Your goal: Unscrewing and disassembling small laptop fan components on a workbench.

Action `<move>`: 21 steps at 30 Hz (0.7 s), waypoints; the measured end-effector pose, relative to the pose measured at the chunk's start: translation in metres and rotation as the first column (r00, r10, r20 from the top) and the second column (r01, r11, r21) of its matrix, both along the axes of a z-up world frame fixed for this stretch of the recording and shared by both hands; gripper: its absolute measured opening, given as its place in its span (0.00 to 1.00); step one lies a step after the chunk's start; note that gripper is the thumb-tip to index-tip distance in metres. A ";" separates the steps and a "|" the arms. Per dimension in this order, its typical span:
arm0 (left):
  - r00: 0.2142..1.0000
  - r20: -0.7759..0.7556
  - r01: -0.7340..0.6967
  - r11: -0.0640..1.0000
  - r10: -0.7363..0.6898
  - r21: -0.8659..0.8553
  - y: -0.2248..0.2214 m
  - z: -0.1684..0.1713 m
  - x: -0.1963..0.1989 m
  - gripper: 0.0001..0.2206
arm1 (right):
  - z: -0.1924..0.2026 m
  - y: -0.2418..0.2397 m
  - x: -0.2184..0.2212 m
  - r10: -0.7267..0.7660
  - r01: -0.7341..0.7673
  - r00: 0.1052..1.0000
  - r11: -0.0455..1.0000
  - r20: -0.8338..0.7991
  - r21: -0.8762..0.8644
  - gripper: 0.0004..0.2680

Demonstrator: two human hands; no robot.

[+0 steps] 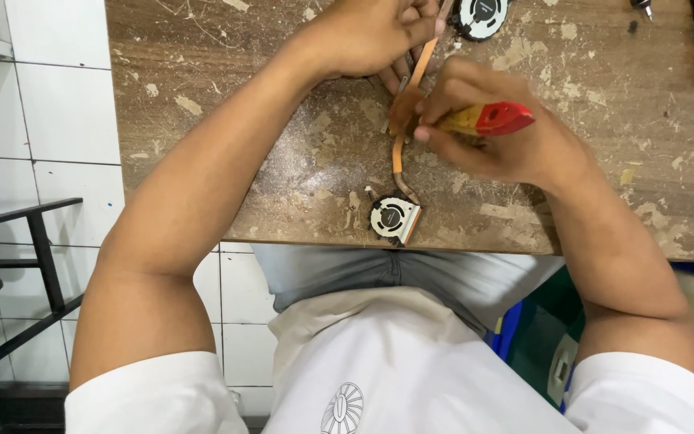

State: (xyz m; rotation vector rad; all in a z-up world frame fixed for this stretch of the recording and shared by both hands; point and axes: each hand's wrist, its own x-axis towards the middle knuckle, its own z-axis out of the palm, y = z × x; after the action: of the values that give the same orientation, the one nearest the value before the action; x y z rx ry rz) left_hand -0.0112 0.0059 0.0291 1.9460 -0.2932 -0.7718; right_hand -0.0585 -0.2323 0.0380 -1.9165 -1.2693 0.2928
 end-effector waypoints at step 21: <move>0.998 0.065 0.011 1.000 -0.010 -0.014 0.002 -0.002 -0.001 0.10 | 0.004 0.008 0.003 -0.129 0.123 0.990 0.988 0.062 0.094 0.08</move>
State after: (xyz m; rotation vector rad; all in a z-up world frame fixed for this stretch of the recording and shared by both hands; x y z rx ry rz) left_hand -0.0124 0.0082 0.0276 1.9604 -0.3482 -0.7122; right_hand -0.0559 -0.2239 0.0420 -1.9340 -1.1780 0.1047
